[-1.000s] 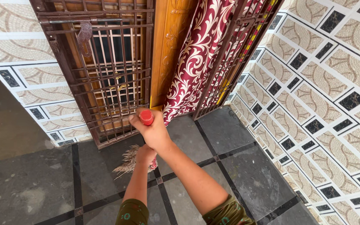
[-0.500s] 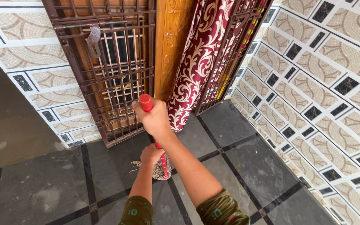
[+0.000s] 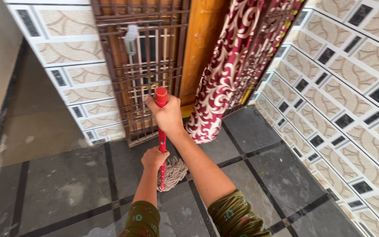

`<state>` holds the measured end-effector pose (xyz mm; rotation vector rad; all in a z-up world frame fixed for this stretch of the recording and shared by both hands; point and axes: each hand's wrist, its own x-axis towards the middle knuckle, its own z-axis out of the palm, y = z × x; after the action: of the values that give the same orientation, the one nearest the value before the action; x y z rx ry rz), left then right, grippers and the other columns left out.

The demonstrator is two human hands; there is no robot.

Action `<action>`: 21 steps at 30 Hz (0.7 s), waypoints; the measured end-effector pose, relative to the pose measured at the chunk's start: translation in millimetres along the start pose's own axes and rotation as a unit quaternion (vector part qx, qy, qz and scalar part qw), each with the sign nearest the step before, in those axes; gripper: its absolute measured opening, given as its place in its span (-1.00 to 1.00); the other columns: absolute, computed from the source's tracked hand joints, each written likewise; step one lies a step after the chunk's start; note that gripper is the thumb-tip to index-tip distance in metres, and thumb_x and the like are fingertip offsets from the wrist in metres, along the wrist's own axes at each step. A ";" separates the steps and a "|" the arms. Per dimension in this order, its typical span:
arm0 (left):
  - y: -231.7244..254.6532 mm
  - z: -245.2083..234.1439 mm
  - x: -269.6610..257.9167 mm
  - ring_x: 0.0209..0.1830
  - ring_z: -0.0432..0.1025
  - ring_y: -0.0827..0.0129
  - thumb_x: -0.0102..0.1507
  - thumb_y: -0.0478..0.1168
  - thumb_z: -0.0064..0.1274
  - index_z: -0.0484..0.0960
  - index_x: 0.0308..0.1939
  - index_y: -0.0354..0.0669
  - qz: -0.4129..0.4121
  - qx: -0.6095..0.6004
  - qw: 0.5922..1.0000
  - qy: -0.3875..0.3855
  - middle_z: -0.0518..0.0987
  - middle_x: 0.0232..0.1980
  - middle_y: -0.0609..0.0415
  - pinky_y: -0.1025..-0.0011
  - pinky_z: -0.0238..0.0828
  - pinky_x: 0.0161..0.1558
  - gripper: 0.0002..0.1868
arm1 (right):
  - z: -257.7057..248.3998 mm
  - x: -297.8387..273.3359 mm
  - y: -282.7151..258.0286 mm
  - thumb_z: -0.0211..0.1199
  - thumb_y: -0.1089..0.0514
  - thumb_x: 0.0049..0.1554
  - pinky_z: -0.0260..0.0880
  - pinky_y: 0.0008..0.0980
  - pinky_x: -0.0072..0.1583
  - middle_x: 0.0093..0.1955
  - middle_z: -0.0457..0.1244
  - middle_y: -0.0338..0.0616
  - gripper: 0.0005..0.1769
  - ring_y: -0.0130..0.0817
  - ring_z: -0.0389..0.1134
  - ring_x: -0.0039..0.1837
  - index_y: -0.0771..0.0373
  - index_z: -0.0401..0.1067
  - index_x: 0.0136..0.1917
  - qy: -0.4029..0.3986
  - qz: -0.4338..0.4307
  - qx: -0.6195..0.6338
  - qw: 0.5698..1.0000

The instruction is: The person mops a tiled floor by pushing a mop to collect standing water and eventually dipping the mop into a bucket.

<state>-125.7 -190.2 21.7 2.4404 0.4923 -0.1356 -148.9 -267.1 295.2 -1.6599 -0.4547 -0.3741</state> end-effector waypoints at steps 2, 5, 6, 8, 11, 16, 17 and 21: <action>-15.5 -12.0 -3.1 -0.03 0.62 0.08 0.06 0.20 0.21 0.78 -0.18 0.29 -0.006 0.003 1.000 0.011 0.73 -0.15 0.07 0.13 0.54 0.05 -0.67 | 13.6 -1.8 -4.5 0.32 0.11 0.15 0.11 -0.33 -0.36 -0.55 0.07 -0.27 -0.55 -0.53 0.07 -0.45 0.31 0.21 -0.43 -0.023 0.033 0.035 0.999; -37.5 -29.7 -6.4 -0.06 0.62 0.10 0.06 0.18 0.20 0.77 -0.18 0.25 -0.018 0.001 1.000 0.020 0.73 -0.20 0.07 0.14 0.54 0.03 -0.67 | 36.4 -4.0 -14.2 0.33 0.11 0.16 0.09 -0.35 -0.39 -0.56 0.11 -0.29 -0.55 -0.56 0.09 -0.48 0.30 0.27 -0.46 -0.036 0.039 0.049 0.997; -44.4 -36.3 -7.1 -0.07 0.62 0.11 0.05 0.17 0.20 0.77 -0.19 0.23 -0.023 -0.001 0.999 0.023 0.74 -0.22 0.08 0.15 0.54 0.02 -0.67 | 43.7 -5.4 -18.2 0.33 0.10 0.15 0.11 -0.35 -0.39 -0.57 0.12 -0.29 -0.57 -0.56 0.10 -0.48 0.30 0.28 -0.44 -0.040 0.046 0.048 0.997; -59.2 -50.1 -10.1 -0.09 0.64 0.15 0.06 0.15 0.17 0.77 -0.20 0.22 -0.035 -0.011 0.999 0.022 0.75 -0.26 0.10 0.17 0.53 0.02 -0.68 | 58.2 -8.7 -26.8 0.33 0.08 0.15 0.14 -0.36 -0.39 -0.57 0.14 -0.28 -0.59 -0.55 0.13 -0.49 0.29 0.31 -0.42 -0.049 0.060 0.044 0.996; -81.2 -69.6 -15.8 -0.12 0.64 0.17 0.07 0.15 0.15 0.78 -0.21 0.20 -0.047 -0.010 0.998 0.028 0.74 -0.30 0.12 0.19 0.54 0.01 -0.68 | 80.2 -14.1 -38.7 0.35 0.06 0.14 0.20 -0.38 -0.40 -0.58 0.17 -0.25 -0.59 -0.52 0.21 -0.51 0.29 0.34 -0.42 -0.065 0.052 0.034 0.996; -118.9 -99.0 -20.9 -0.09 0.63 0.12 0.07 0.15 0.17 0.79 -0.17 0.18 -0.060 0.000 0.997 0.057 0.73 -0.23 0.06 0.17 0.54 0.02 -0.65 | 117.2 -19.7 -50.2 0.36 0.05 0.15 0.22 -0.39 -0.40 -0.58 0.19 -0.23 -0.54 -0.49 0.22 -0.51 0.29 0.28 -0.44 -0.081 0.061 0.050 0.994; -126.7 -104.6 -21.1 -0.07 0.62 0.09 0.06 0.16 0.18 0.79 -0.16 0.18 -0.064 0.009 0.996 0.064 0.72 -0.19 0.04 0.16 0.54 0.02 -0.64 | 124.5 -20.6 -50.6 0.36 0.06 0.16 0.21 -0.39 -0.40 -0.59 0.19 -0.22 -0.53 -0.49 0.22 -0.52 0.29 0.27 -0.45 -0.083 0.064 0.055 0.993; -157.1 -125.4 -23.2 -0.03 0.62 0.05 0.08 0.18 0.18 0.77 -0.09 0.17 -0.080 0.026 0.993 0.077 0.73 -0.11 -0.01 0.14 0.54 0.04 -0.59 | 157.0 -23.9 -47.6 0.37 0.12 0.14 0.21 -0.41 -0.41 -0.55 0.18 -0.25 -0.59 -0.51 0.21 -0.51 0.26 0.28 -0.42 -0.082 0.042 0.111 0.990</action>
<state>-209.9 -6.7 36.1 2.4720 0.7636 -0.0272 -195.7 -108.3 303.1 -1.4919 -0.5277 -0.1198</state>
